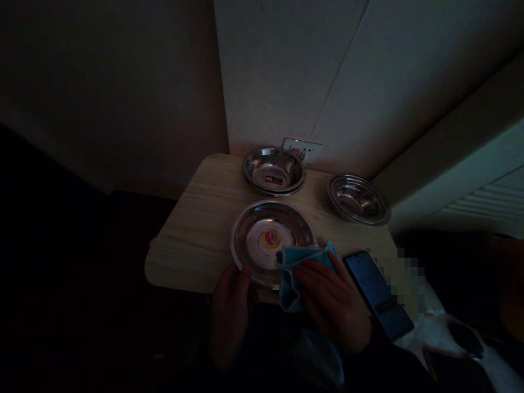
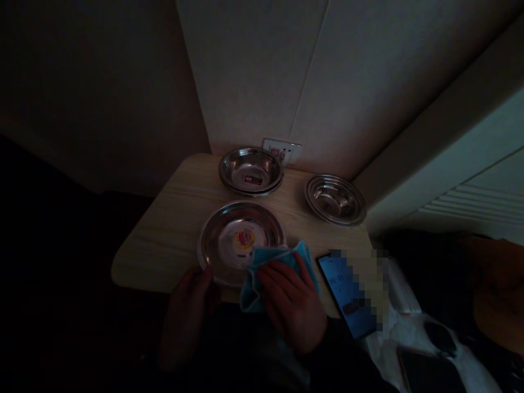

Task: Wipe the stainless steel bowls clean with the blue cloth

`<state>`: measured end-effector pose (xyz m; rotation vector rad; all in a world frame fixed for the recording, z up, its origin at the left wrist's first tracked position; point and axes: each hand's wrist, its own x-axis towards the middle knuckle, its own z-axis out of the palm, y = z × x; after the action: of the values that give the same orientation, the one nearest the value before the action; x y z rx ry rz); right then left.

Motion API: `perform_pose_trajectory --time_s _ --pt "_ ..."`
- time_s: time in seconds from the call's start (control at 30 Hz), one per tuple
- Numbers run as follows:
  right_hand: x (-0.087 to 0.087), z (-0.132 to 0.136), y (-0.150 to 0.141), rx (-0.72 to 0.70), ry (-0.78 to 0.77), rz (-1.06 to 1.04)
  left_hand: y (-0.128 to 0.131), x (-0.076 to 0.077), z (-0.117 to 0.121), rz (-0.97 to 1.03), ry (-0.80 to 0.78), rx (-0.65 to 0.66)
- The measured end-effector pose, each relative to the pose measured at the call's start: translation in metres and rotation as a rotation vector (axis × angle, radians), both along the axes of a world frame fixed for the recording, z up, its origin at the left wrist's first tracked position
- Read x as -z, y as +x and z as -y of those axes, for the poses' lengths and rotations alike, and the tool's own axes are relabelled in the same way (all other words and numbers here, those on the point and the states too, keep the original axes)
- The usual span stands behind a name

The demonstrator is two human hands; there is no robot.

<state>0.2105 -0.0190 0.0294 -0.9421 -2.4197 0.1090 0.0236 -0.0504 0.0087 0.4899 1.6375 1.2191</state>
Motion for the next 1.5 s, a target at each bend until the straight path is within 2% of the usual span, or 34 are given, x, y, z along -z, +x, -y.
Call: perform_pose_trajectory --time_s 0.17,0.33,0.57,0.73,0.9,1.1,1.3,1.37,1.5 --pt "0.001 -0.005 0.015 0.007 0.006 -0.013 0.001 -0.005 0.003 -0.019 0.007 0.008" --pt "0.000 -0.003 0.006 0.000 -0.050 -0.021 0.005 -0.004 0.004 -0.027 0.011 0.078" --pt "-0.005 -0.001 -0.005 -0.020 -0.158 -0.045 0.005 -0.006 0.002 0.031 0.027 0.053" --pt "-0.001 0.001 -0.034 -0.031 -0.200 -0.094 0.002 -0.002 0.001 0.027 0.029 0.069" --pt "-0.008 0.003 -0.060 -0.035 -0.272 -0.091 -0.003 0.000 -0.001 -0.079 0.049 0.014" --pt "-0.015 0.000 -0.043 -0.018 -0.316 0.004 -0.001 -0.005 -0.002 -0.083 0.037 -0.013" --pt "-0.015 0.000 -0.068 0.081 -0.378 -0.010 -0.001 -0.001 -0.002 -0.112 0.044 -0.056" --pt "-0.016 0.000 -0.069 0.077 -0.385 -0.003 -0.003 0.000 -0.003 -0.128 0.042 -0.056" --pt "-0.018 0.000 -0.051 0.017 -0.362 0.022 -0.003 0.002 -0.004 -0.135 0.042 -0.064"
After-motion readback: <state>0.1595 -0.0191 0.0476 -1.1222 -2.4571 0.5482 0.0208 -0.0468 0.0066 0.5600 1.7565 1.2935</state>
